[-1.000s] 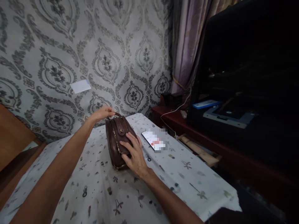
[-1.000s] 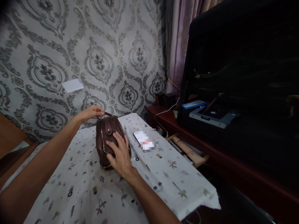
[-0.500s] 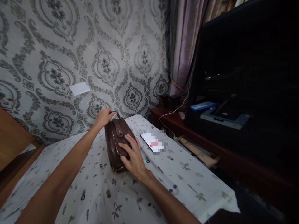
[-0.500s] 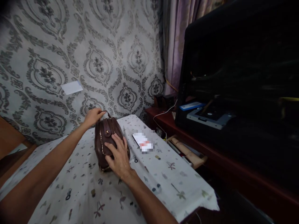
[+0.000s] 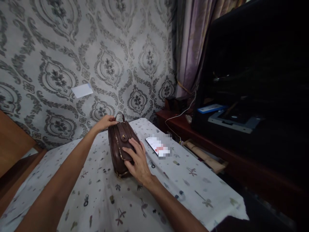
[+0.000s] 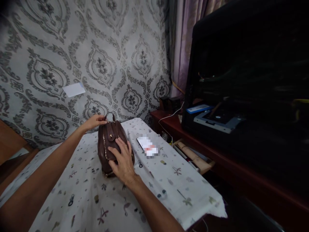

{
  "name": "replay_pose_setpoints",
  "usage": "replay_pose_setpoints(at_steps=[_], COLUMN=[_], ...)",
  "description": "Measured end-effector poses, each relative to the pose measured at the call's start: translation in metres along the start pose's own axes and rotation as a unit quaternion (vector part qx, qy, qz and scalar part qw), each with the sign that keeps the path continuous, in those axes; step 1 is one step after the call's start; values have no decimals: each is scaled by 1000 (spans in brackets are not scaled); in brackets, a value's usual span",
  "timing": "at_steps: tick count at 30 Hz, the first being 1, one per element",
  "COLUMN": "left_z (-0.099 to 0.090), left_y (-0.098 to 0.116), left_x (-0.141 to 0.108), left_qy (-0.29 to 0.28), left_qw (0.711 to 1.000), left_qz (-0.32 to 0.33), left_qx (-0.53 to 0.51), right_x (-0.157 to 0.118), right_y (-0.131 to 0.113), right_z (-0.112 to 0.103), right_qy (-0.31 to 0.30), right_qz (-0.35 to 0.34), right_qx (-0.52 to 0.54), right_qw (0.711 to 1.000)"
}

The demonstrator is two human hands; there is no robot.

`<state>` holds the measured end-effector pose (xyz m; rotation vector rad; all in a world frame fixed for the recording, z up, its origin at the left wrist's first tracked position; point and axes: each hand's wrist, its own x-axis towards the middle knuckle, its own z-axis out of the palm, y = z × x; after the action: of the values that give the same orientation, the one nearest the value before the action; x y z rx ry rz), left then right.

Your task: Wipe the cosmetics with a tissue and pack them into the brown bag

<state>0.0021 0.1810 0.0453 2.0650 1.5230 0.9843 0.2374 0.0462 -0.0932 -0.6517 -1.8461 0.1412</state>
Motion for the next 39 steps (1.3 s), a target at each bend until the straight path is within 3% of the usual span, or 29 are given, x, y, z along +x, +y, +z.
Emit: replay_pose_setpoints(at_steps=[7, 13, 27, 32, 39], left_z=[1, 16, 29, 29, 33], left_y=[-39, -49, -20, -9, 2], left_x=[-7, -7, -36, -22, 12], left_qy=[67, 135, 169, 157, 88], left_qw=[997, 989, 981, 983, 992], left_qz=[-49, -56, -37, -58, -84], left_qx=[2, -30, -86, -75, -44], right_x=[1, 1, 0, 0, 0], right_y=[-1, -2, 0, 0, -1], right_z=[-1, -2, 0, 0, -2], right_qy=[3, -2, 7, 4, -2], right_qz=[0, 0, 2, 1, -3], right_qx=[-8, -11, -4, -5, -14], right_qw=[1000, 1000, 1000, 1000, 1000])
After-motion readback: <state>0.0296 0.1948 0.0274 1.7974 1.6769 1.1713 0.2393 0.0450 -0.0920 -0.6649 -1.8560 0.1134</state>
